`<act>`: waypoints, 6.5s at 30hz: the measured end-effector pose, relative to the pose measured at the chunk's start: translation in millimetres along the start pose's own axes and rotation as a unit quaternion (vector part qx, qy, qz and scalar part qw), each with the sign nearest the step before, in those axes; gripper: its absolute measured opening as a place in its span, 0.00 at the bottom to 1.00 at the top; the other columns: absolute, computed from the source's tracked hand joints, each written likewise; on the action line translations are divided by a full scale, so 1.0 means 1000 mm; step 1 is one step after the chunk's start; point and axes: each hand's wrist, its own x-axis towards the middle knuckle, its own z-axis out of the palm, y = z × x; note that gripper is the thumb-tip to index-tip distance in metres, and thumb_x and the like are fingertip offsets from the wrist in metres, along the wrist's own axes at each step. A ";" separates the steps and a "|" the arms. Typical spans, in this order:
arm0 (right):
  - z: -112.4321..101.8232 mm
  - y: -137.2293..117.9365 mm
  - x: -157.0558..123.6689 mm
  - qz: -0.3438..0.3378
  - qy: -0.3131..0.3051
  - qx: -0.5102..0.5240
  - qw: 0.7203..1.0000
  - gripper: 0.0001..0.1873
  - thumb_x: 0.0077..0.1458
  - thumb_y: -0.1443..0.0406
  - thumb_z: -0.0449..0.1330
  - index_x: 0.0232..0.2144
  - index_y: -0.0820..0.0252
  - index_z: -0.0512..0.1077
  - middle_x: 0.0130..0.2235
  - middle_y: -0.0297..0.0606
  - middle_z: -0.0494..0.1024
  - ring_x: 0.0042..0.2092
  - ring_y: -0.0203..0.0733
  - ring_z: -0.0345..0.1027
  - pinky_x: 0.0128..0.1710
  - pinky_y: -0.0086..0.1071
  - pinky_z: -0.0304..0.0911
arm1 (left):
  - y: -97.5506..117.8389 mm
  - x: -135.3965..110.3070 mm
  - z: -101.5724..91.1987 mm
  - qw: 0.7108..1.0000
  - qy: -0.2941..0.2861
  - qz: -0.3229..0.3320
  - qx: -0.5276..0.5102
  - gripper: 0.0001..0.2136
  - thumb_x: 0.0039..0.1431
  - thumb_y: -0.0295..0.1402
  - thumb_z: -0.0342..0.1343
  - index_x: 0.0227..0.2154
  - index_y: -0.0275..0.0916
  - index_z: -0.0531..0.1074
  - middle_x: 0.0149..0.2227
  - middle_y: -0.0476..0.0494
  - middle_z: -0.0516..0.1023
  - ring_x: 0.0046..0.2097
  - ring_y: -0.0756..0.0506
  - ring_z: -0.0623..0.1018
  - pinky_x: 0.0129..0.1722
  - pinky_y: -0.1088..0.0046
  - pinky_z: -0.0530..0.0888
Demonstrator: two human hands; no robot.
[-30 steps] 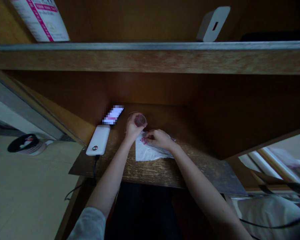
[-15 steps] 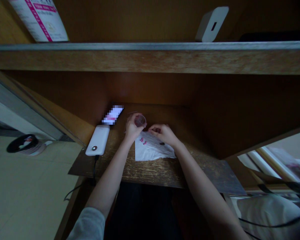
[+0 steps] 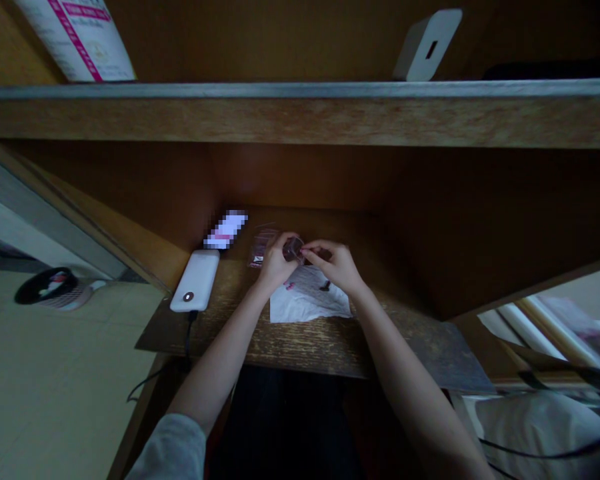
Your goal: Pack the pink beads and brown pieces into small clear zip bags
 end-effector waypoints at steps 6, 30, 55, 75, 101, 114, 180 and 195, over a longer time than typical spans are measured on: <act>0.004 0.000 -0.001 -0.018 0.002 -0.047 0.999 0.10 0.56 0.60 0.58 0.34 0.58 0.77 0.28 0.35 0.75 0.27 0.35 0.64 0.29 0.28 0.57 | -0.001 -0.001 0.002 1.000 -0.004 -0.002 -0.017 0.18 0.43 0.21 0.59 0.40 0.41 0.69 0.41 0.44 0.75 0.45 0.43 0.75 0.46 0.65 0.72; 0.010 0.008 -0.005 -0.018 -0.271 -0.165 0.948 0.11 0.53 0.68 0.59 0.39 0.54 0.78 0.39 0.36 0.81 0.38 0.40 0.73 0.37 0.29 0.61 | -0.026 0.004 0.000 0.988 0.062 -0.084 -0.112 0.20 0.41 0.24 0.64 0.39 0.39 0.69 0.40 0.44 0.76 0.40 0.46 0.76 0.40 0.69 0.73; -0.001 0.012 -0.002 0.002 -0.205 -0.114 0.972 0.09 0.56 0.65 0.57 0.37 0.58 0.76 0.32 0.35 0.79 0.30 0.35 0.69 0.30 0.27 0.58 | -0.018 0.004 -0.003 0.993 0.057 -0.069 -0.079 0.18 0.40 0.22 0.64 0.37 0.39 0.69 0.37 0.46 0.76 0.38 0.47 0.76 0.39 0.70 0.72; -0.003 0.003 0.002 0.007 -0.037 0.021 0.999 0.11 0.55 0.59 0.58 0.35 0.60 0.76 0.31 0.36 0.77 0.31 0.37 0.68 0.33 0.29 0.62 | -0.006 -0.001 0.002 1.000 -0.010 -0.019 -0.013 0.17 0.44 0.22 0.59 0.40 0.41 0.69 0.41 0.44 0.75 0.43 0.43 0.75 0.43 0.67 0.72; 0.000 -0.007 0.000 -0.044 -0.035 -0.145 0.988 0.10 0.57 0.62 0.56 0.35 0.58 0.76 0.33 0.38 0.75 0.33 0.38 0.66 0.33 0.31 0.58 | -0.006 0.000 0.002 1.000 0.006 -0.016 -0.026 0.22 0.41 0.22 0.61 0.42 0.41 0.67 0.42 0.43 0.75 0.45 0.43 0.75 0.46 0.65 0.71; -0.004 -0.003 0.000 -0.045 0.004 -0.151 0.987 0.14 0.57 0.63 0.56 0.45 0.56 0.74 0.37 0.38 0.77 0.35 0.40 0.69 0.36 0.32 0.63 | -0.006 0.000 0.005 0.990 0.001 -0.039 -0.133 0.23 0.44 0.27 0.65 0.44 0.42 0.64 0.43 0.44 0.75 0.44 0.46 0.76 0.45 0.69 0.72; -0.004 0.006 0.000 -0.050 0.110 -0.072 0.990 0.14 0.55 0.63 0.59 0.45 0.56 0.73 0.33 0.35 0.80 0.29 0.37 0.70 0.32 0.30 0.65 | 0.002 0.004 -0.003 0.971 -0.012 -0.102 -0.216 0.11 0.52 0.40 0.60 0.28 0.37 0.78 0.32 0.42 0.81 0.35 0.44 0.79 0.39 0.68 0.73; -0.016 0.021 0.003 0.030 0.111 0.020 0.993 0.20 0.56 0.57 0.58 0.49 0.56 0.71 0.36 0.39 0.81 0.37 0.41 0.75 0.38 0.35 0.69 | -0.016 0.011 -0.022 0.935 0.187 -0.187 -0.238 0.19 0.56 0.52 0.52 0.28 0.40 0.67 0.24 0.51 0.72 0.21 0.52 0.70 0.20 0.77 0.66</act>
